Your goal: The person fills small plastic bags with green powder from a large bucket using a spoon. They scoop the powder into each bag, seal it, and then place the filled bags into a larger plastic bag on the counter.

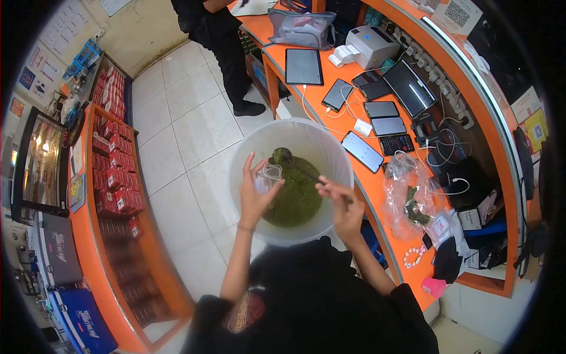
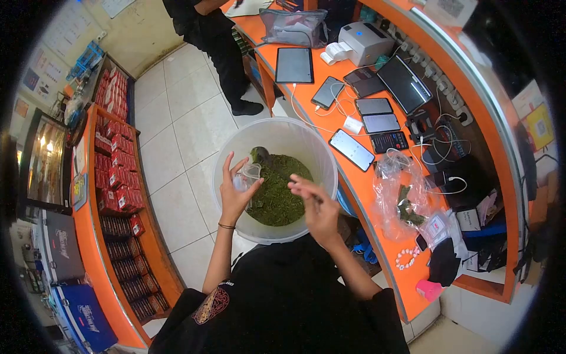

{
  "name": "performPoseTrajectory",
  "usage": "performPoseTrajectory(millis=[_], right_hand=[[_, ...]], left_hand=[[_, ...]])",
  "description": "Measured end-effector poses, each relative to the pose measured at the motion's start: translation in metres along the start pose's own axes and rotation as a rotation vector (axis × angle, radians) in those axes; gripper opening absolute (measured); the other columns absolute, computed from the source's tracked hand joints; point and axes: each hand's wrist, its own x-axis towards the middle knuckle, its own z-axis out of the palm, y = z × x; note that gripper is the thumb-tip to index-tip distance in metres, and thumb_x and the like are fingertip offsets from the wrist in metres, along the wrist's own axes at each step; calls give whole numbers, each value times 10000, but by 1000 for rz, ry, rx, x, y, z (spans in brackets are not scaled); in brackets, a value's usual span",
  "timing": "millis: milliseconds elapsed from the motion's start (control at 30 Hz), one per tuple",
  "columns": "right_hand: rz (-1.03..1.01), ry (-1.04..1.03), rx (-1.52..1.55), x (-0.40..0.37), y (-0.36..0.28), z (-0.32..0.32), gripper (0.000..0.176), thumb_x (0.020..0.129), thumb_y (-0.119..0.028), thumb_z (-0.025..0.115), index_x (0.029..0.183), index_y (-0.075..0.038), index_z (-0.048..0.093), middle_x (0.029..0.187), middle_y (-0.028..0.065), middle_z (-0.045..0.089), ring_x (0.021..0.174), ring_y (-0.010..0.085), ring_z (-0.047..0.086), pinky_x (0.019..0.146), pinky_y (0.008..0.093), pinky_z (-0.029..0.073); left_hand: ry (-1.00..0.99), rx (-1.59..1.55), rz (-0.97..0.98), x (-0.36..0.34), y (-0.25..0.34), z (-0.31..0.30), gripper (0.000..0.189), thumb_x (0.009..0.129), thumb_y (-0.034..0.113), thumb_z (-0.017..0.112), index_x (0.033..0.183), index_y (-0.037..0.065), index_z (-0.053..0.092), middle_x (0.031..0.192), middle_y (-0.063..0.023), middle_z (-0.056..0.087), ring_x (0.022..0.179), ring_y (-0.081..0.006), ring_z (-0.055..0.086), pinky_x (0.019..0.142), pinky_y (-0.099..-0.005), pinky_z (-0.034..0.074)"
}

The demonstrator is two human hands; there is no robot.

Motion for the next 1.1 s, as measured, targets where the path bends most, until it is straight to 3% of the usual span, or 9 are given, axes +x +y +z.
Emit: performPoseTrajectory(millis=[200, 333, 400, 433, 533, 600, 767, 900, 1100], right_hand=[[-498, -534, -638, 0, -18, -1, 315, 754, 145, 635, 1036, 7, 616, 1231, 200, 638, 1097, 344, 650, 894, 373, 556], [-523, -350, -577, 5, 7, -6, 260, 795, 90, 627, 1038, -3, 622, 1185, 192, 657, 1038, 350, 664, 843, 397, 563], [-159, -439, -823, 7, 28, -8, 207, 859, -19, 604, 1064, 11, 610, 1028, 232, 678, 924, 392, 669, 782, 451, 551], [249, -752, -943, 11, 33, -9, 183, 886, -87, 571, 1000, 40, 636, 846, 283, 653, 827, 439, 652, 750, 501, 524], [209, -869, -896, 0, 111, -8, 179, 858, -94, 577, 883, 65, 654, 764, 315, 622, 796, 469, 644, 749, 526, 515], [289, -630, -949, 3, 135, 20, 183, 832, -84, 579, 793, 80, 649, 766, 329, 620, 790, 481, 642, 750, 526, 519], [206, -773, -819, -6, 212, 72, 181, 816, -77, 590, 822, 97, 640, 792, 303, 655, 749, 424, 687, 727, 481, 547], [619, -682, -347, 32, 138, 64, 183, 939, -94, 553, 907, 72, 622, 844, 149, 693, 766, 229, 732, 693, 342, 575], [772, -424, 80, 48, 104, -18, 232, 1017, -189, 530, 1075, 36, 523, 1010, 171, 638, 946, 290, 700, 851, 329, 589]], left_hand=[[-27, -20, 3, 3, -7, 3, 933, 758, 236, 830, 1485, 93, 261, 1305, -142, 614, 1010, -288, 679, 872, -378, 535], [-16, 16, -11, 2, -11, -2, 919, 757, 220, 824, 1482, 102, 272, 1298, -127, 619, 971, -260, 675, 847, -357, 531], [14, 57, 9, 1, -16, -6, 913, 751, 213, 828, 1478, 101, 287, 1286, -111, 628, 924, -219, 678, 824, -336, 530], [37, 91, 56, 0, -18, -7, 898, 754, 206, 821, 1474, 101, 296, 1290, -112, 625, 927, -226, 675, 830, -343, 526], [52, 115, 98, -3, -18, -11, 874, 752, 184, 808, 1467, 97, 311, 1299, -117, 615, 909, -236, 659, 837, -353, 517], [57, 105, 101, -5, -17, -12, 867, 748, 169, 801, 1463, 92, 317, 1305, -119, 608, 889, -239, 647, 837, -356, 512], [83, 19, 76, -6, -24, -11, 863, 731, 126, 772, 1462, 52, 319, 1330, -127, 576, 885, -204, 601, 840, -337, 498], [126, -40, 38, -7, -30, -13, 874, 725, 113, 768, 1467, 41, 313, 1343, -131, 562, 919, -194, 588, 852, -334, 490], [215, -103, 55, -2, -26, -15, 858, 745, 96, 779, 1463, 33, 314, 1337, -135, 544, 943, -212, 591, 878, -337, 483]])
